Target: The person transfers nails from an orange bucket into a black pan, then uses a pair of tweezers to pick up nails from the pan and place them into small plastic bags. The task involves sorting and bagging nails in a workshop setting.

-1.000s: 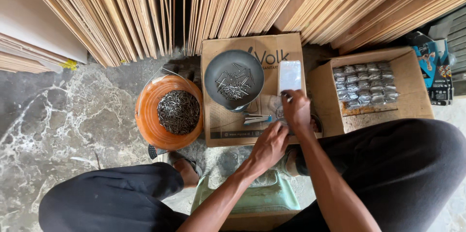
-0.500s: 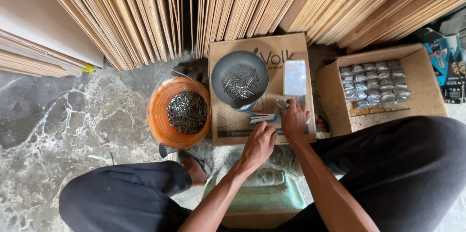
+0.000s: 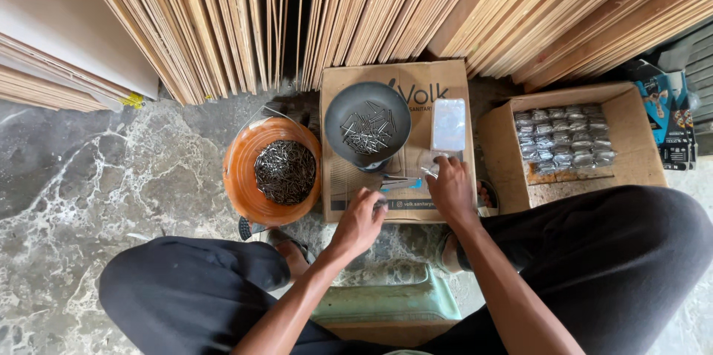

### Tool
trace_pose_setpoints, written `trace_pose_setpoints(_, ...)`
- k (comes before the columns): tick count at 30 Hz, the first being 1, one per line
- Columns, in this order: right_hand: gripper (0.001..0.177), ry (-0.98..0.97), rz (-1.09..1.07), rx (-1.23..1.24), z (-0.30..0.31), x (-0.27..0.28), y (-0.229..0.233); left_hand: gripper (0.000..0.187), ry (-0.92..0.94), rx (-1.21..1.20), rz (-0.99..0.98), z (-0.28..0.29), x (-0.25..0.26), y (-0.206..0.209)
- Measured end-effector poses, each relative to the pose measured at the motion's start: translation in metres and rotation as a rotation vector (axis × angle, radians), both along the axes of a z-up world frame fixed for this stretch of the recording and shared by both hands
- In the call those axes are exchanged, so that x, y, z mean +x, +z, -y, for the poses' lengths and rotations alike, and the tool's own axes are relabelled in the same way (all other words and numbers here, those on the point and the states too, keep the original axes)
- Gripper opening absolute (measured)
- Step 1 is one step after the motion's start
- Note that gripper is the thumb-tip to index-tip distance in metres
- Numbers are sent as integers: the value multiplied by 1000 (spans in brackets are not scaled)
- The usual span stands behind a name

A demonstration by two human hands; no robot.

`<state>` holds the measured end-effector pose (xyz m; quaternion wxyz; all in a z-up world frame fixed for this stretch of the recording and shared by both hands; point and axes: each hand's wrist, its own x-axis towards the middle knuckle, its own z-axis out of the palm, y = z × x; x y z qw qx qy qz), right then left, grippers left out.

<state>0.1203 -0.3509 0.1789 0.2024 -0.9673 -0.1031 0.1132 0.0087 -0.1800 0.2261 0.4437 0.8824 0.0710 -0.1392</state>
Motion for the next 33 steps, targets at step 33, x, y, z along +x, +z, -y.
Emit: trace_pose_setpoints(33,23,-349,-497,525,-5,-27,57,26,389,-400,-109,15,11,11)
